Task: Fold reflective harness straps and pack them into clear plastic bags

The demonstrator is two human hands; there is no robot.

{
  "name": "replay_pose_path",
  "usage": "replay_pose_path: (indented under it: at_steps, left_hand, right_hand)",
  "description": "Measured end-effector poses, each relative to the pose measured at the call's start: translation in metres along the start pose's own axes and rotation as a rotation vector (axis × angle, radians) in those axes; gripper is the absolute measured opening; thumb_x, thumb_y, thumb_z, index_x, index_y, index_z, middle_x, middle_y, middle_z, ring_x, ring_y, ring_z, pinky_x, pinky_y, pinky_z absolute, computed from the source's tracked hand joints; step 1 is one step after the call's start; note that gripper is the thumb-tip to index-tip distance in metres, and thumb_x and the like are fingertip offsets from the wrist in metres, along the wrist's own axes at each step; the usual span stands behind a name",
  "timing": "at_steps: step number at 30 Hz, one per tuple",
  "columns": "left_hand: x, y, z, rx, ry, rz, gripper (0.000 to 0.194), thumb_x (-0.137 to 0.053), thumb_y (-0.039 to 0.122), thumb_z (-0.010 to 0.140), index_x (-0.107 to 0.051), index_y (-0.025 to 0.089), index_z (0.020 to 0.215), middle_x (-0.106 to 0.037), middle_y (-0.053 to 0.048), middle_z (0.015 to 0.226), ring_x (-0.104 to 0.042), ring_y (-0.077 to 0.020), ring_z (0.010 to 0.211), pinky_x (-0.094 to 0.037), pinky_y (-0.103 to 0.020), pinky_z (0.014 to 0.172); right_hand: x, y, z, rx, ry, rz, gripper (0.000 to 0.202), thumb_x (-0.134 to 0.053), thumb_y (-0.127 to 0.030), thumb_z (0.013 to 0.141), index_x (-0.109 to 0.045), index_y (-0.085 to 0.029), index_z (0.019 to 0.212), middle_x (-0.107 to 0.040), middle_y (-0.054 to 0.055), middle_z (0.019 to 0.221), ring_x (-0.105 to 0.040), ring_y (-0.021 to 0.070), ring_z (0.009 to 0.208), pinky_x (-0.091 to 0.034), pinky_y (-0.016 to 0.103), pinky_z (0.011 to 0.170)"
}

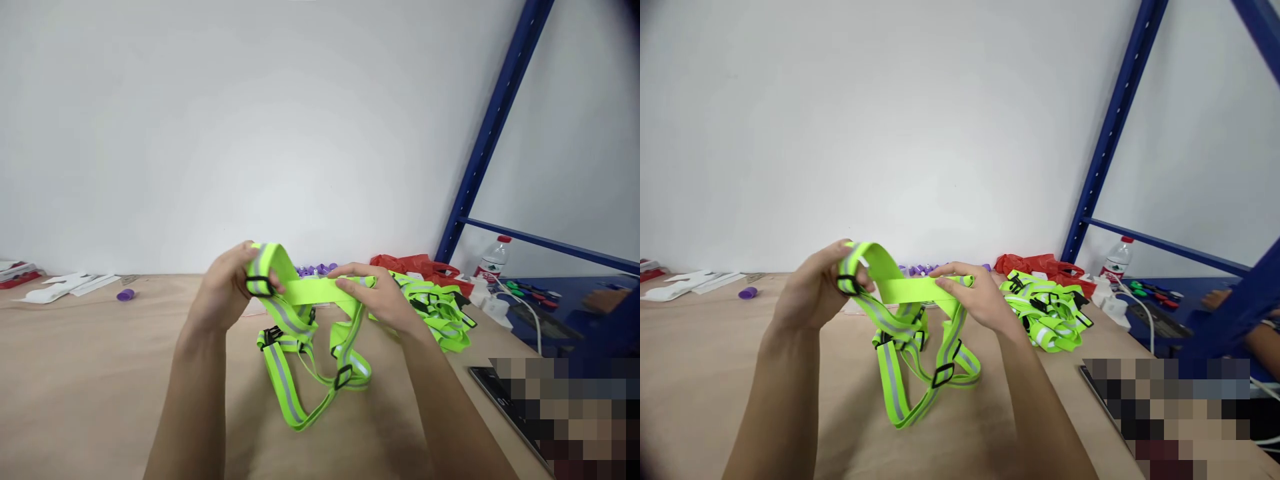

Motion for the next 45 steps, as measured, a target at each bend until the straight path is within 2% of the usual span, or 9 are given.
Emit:
replay_pose_path:
  at_steps: [6, 10, 15, 20, 23, 29, 32, 40, 45]
  left_hand:
    - [0.039, 0.018, 0.003, -0.144, 0.278, -0.528, 0.023, -0.069, 0.011, 0.081, -0.053, 0.021, 0.068, -0.056, 0.009, 0.054, -0.056, -0.004, 0.046, -0.052, -0.012, 0.049]
    - [0.054, 0.029, -0.001, -0.272, 0.343, -0.512, 0.026, -0.062, 0.003, 0.085, -0.057, 0.025, 0.073, -0.067, 0.008, 0.065, -0.06, -0.0059, 0.051, -0.055, -0.013, 0.052]
    - [0.05, 0.04, -0.015, -0.349, 0.313, -0.447, 0.01, -0.063, 0.018, 0.087, -0.065, 0.023, 0.096, -0.076, 0.002, 0.109, -0.072, -0.0077, 0.082, -0.058, -0.01, 0.057]
    - [0.054, 0.047, -0.027, -0.496, 0.298, -0.442, 0.015, -0.066, 0.024, 0.084, -0.064, 0.023, 0.099, -0.071, 0.005, 0.124, -0.07, -0.009, 0.106, -0.058, -0.007, 0.067]
    - [0.061, 0.051, -0.031, -0.604, 0.358, -0.466, 0.016, -0.062, 0.018, 0.08, -0.062, 0.023, 0.095, -0.075, 0.008, 0.111, -0.068, -0.0114, 0.113, -0.056, -0.014, 0.093]
    - [0.066, 0.042, -0.019, -0.387, 0.519, -0.282, 0.013, -0.059, 0.022, 0.081, -0.058, 0.023, 0.094, -0.074, -0.004, 0.108, -0.07, -0.0234, 0.108, -0.061, -0.03, 0.074]
    - [0.079, 0.029, -0.007, -0.267, 0.553, -0.186, 0.04, -0.069, 0.015, 0.074, -0.054, 0.025, 0.11, -0.073, -0.008, 0.105, -0.074, -0.0246, 0.087, -0.059, -0.029, 0.059]
    - [0.091, 0.006, 0.006, -0.013, 0.243, 0.018, 0.063, -0.081, 0.019, 0.069, -0.059, 0.02, 0.128, -0.076, -0.012, 0.097, -0.073, -0.0179, 0.065, -0.058, -0.022, 0.054]
    - [0.086, 0.003, 0.009, -0.076, 0.305, 0.144, 0.051, -0.082, 0.024, 0.071, -0.065, 0.018, 0.119, -0.067, 0.001, 0.064, -0.065, -0.0149, 0.042, -0.055, -0.022, 0.042]
  right_hand:
    - [0.03, 0.004, -0.005, -0.071, -0.063, -0.094, 0.029, -0.078, -0.035, 0.074, -0.078, -0.024, 0.101, -0.074, 0.005, 0.107, -0.066, 0.0256, 0.102, -0.053, 0.033, 0.081]
    - [0.038, 0.005, -0.008, -0.117, -0.068, -0.011, 0.035, -0.081, -0.035, 0.07, -0.077, -0.022, 0.102, -0.073, 0.006, 0.097, -0.067, 0.0198, 0.082, -0.048, 0.025, 0.056]
    - [0.054, 0.021, -0.001, -0.056, 0.403, 0.422, 0.037, -0.082, -0.045, 0.072, -0.07, -0.019, 0.096, -0.058, -0.006, 0.057, -0.042, 0.0059, 0.039, -0.031, 0.018, 0.036]
    - [0.085, 0.043, 0.0, 0.067, 0.95, 0.736, 0.014, -0.075, -0.03, 0.081, -0.067, -0.02, 0.086, -0.064, -0.004, 0.069, -0.059, 0.0098, 0.056, -0.051, 0.02, 0.053]
    - [0.097, 0.047, -0.002, 0.074, 1.08, 0.859, 0.005, -0.064, -0.022, 0.087, -0.067, -0.021, 0.082, -0.067, -0.001, 0.08, -0.066, 0.0137, 0.072, -0.057, 0.024, 0.072]
    - [0.09, 0.022, -0.005, 0.177, 1.052, 0.992, 0.022, -0.05, -0.014, 0.095, -0.068, -0.019, 0.084, -0.069, 0.002, 0.094, -0.068, 0.013, 0.091, -0.054, 0.026, 0.091]
    - [0.082, 0.006, -0.008, 0.203, 0.999, 0.997, 0.024, -0.048, -0.015, 0.097, -0.069, -0.019, 0.086, -0.07, 0.004, 0.1, -0.069, 0.014, 0.094, -0.055, 0.028, 0.091]
    - [0.075, -0.017, -0.015, 0.269, 0.706, 0.856, 0.023, -0.052, -0.025, 0.093, -0.072, -0.026, 0.105, -0.057, 0.007, 0.143, -0.063, 0.0266, 0.119, -0.057, 0.046, 0.091]
    - [0.071, -0.014, -0.013, 0.283, 0.625, 0.897, 0.02, -0.061, -0.026, 0.089, -0.07, -0.025, 0.106, -0.055, 0.009, 0.145, -0.061, 0.0302, 0.121, -0.052, 0.056, 0.097]
Point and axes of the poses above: each hand's wrist, its own z-axis towards the middle knuckle, its own x-axis out of the back of the hand, y = z × x, the point moved 3 cm from there along z, towards the middle knuckle
